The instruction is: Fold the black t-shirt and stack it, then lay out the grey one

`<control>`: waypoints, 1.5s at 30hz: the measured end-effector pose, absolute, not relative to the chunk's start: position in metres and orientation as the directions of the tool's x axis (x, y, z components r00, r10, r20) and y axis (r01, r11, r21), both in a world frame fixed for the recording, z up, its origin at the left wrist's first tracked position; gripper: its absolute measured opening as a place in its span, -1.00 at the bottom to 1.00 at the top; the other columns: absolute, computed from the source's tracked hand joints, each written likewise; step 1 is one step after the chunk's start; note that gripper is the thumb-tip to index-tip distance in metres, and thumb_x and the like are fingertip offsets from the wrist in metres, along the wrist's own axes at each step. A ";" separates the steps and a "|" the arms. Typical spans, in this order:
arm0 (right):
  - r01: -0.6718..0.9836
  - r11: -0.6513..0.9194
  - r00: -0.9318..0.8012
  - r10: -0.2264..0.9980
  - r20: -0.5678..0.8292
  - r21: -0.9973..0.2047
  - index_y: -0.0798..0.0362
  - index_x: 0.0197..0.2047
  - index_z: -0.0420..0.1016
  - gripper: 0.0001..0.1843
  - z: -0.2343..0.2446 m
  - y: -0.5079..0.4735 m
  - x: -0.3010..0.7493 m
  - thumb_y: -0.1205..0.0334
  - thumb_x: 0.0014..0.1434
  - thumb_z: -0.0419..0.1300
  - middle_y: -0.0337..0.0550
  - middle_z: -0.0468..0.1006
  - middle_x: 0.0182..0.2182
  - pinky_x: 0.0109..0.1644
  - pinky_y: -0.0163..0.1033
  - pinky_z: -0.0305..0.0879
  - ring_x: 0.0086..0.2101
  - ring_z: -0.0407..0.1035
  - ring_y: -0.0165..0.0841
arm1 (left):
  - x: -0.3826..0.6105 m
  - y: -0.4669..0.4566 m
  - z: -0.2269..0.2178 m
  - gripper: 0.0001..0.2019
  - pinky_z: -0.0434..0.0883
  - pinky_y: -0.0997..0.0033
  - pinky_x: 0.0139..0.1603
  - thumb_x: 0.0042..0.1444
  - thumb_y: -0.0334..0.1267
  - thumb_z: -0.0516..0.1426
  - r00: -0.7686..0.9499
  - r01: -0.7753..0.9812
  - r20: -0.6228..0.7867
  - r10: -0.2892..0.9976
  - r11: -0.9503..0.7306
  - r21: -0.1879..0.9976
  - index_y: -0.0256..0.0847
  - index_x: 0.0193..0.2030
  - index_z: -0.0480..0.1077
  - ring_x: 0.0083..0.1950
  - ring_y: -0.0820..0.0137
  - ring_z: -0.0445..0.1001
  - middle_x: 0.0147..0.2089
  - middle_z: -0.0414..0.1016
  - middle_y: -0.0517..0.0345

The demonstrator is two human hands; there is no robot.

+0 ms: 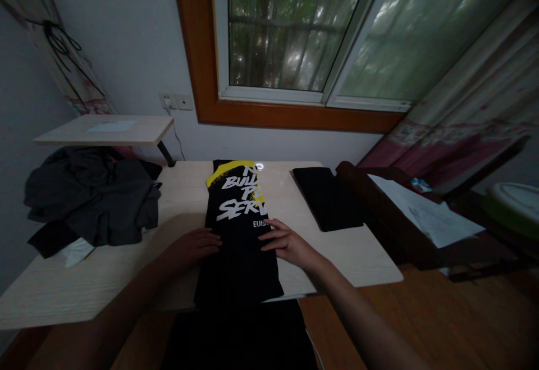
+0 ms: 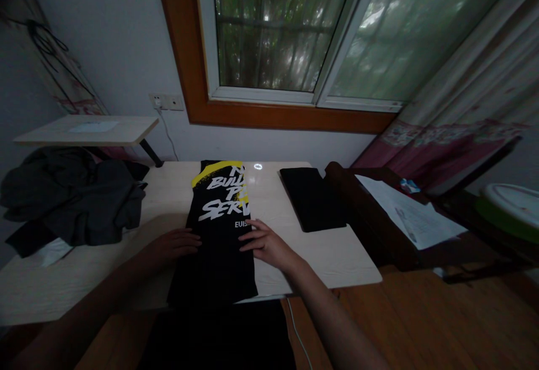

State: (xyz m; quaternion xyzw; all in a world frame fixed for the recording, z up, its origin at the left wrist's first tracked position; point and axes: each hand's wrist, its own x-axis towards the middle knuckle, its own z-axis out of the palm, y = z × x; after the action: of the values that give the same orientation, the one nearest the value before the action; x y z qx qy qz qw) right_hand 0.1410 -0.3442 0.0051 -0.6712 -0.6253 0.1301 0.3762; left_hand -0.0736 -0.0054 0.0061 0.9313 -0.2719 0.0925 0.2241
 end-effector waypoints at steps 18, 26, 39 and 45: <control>-0.245 0.088 0.769 0.624 -0.139 -0.965 0.02 -0.15 0.55 -0.50 0.063 -0.295 0.129 -0.26 0.13 0.34 -0.24 0.56 -0.38 -0.35 -0.32 0.26 -0.40 0.39 -0.38 | -0.051 -0.038 0.059 -0.62 0.47 0.29 -0.18 0.12 0.03 0.21 0.828 0.161 -0.231 0.511 0.179 0.971 -0.22 -0.07 0.51 -0.11 0.19 0.57 -0.11 0.62 -0.02; -0.281 -0.085 0.674 0.692 -0.260 -0.956 -0.11 0.31 0.22 -0.13 0.019 -0.296 0.138 0.04 0.00 0.47 -0.43 0.41 -0.47 -0.46 -0.38 0.15 -0.50 0.30 -0.46 | -0.045 -0.032 0.043 -0.03 0.53 0.13 -0.01 0.10 -0.11 0.31 0.837 0.279 -0.286 0.466 0.087 0.956 -0.09 0.51 -0.18 0.01 0.16 0.62 0.16 0.55 -0.15; -0.093 -0.498 -0.131 0.865 -0.485 -0.862 -0.03 0.03 0.63 -0.56 0.040 -0.338 0.133 0.00 0.11 0.44 -0.19 0.57 -0.16 -0.31 -0.40 0.44 -0.31 0.47 -0.46 | -0.085 -0.019 0.041 -0.22 0.35 -0.03 0.35 0.18 -0.21 0.24 0.944 0.143 -0.236 -0.232 -0.358 0.923 0.15 0.50 0.06 0.42 0.09 0.32 0.48 0.23 0.02; -0.167 -0.476 0.030 0.873 -0.487 -0.863 -0.04 0.14 0.56 -0.47 0.046 -0.337 0.136 -0.09 0.16 0.39 -0.23 0.57 -0.30 -0.27 -0.33 0.49 -0.39 0.50 -0.47 | -0.087 -0.018 0.053 -0.29 0.37 0.02 0.32 0.26 -0.05 0.19 0.966 0.205 -0.239 -0.098 -0.276 0.939 0.14 0.50 0.06 0.41 0.12 0.32 0.48 0.23 -0.01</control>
State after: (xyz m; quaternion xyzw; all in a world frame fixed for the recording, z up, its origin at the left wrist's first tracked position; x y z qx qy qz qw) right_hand 0.1359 -0.3369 0.0465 -0.5860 -0.3010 0.6281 0.4140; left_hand -0.0865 -0.0180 0.0533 0.7887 0.0338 -0.1260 0.6007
